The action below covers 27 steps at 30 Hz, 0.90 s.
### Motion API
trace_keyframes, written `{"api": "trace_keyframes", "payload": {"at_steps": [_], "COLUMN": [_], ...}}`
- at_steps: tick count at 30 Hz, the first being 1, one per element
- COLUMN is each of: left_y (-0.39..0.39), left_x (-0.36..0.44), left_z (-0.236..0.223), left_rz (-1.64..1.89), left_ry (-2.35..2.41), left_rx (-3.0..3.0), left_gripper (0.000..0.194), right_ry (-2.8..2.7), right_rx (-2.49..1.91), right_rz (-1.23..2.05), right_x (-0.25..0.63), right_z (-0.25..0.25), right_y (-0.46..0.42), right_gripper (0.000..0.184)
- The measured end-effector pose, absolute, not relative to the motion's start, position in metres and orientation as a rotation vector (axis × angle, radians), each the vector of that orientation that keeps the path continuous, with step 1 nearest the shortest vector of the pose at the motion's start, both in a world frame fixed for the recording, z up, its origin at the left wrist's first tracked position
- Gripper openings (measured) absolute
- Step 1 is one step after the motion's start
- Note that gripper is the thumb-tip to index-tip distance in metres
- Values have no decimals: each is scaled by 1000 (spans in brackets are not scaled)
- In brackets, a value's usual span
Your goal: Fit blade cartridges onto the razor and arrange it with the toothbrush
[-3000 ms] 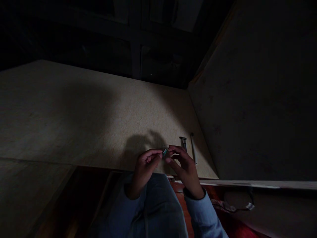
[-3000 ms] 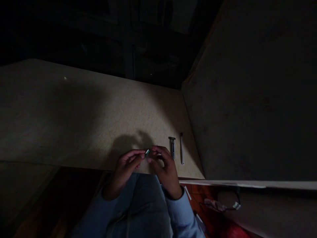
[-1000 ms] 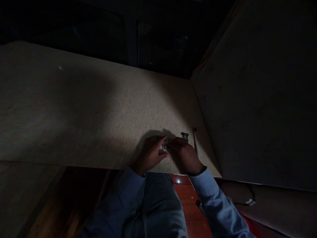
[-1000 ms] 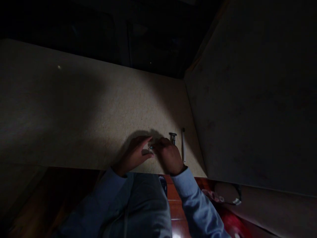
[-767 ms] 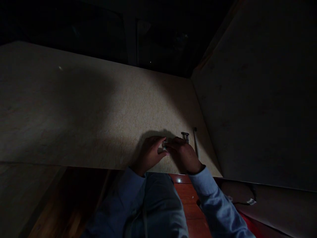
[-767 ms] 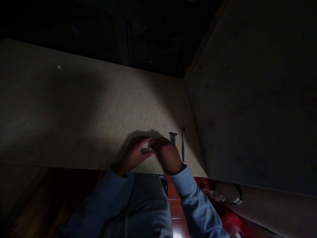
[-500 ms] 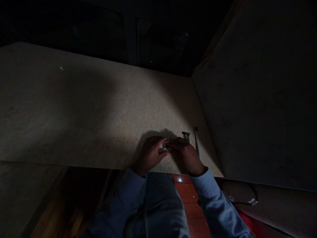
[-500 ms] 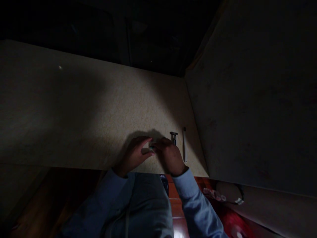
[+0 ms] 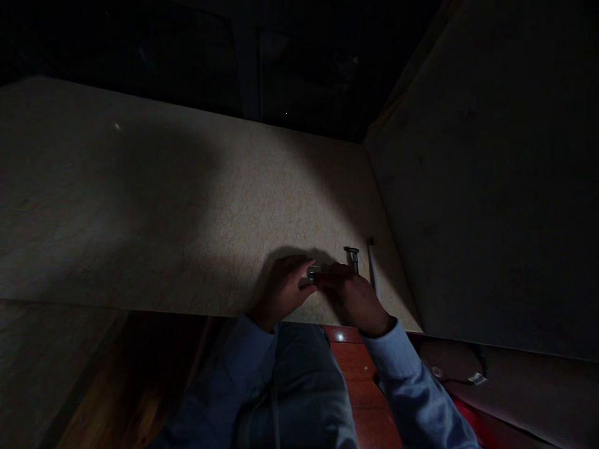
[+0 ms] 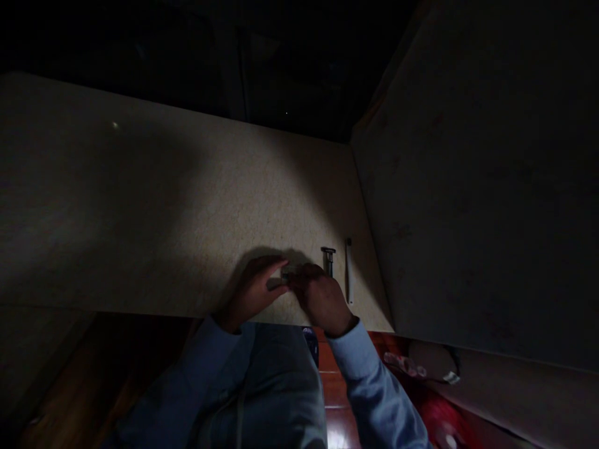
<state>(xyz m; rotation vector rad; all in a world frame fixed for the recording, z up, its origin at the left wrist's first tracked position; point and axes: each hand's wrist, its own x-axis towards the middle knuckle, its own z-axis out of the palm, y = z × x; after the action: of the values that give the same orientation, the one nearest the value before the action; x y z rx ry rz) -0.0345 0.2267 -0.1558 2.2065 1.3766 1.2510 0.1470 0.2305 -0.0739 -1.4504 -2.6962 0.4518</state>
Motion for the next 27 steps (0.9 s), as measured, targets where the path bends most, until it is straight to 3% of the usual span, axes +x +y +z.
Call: {"api": "trace_keyframes", "payload": {"at_steps": [16,27], "left_y": [226,216], "left_x": [-35,-64], "left_z": [-156,-155], "left_rz": [1238,1226], "left_ry": [1367,1508], "left_rx": [2222,2169], "left_gripper": [56,50], "right_ry": [-2478,-1928], "right_rx": [-1295,-1338], "right_rz": [422,338], "right_x": [160,213], "right_z": [-100,-112], "right_y": [221,194], "right_gripper": [35,31]}}
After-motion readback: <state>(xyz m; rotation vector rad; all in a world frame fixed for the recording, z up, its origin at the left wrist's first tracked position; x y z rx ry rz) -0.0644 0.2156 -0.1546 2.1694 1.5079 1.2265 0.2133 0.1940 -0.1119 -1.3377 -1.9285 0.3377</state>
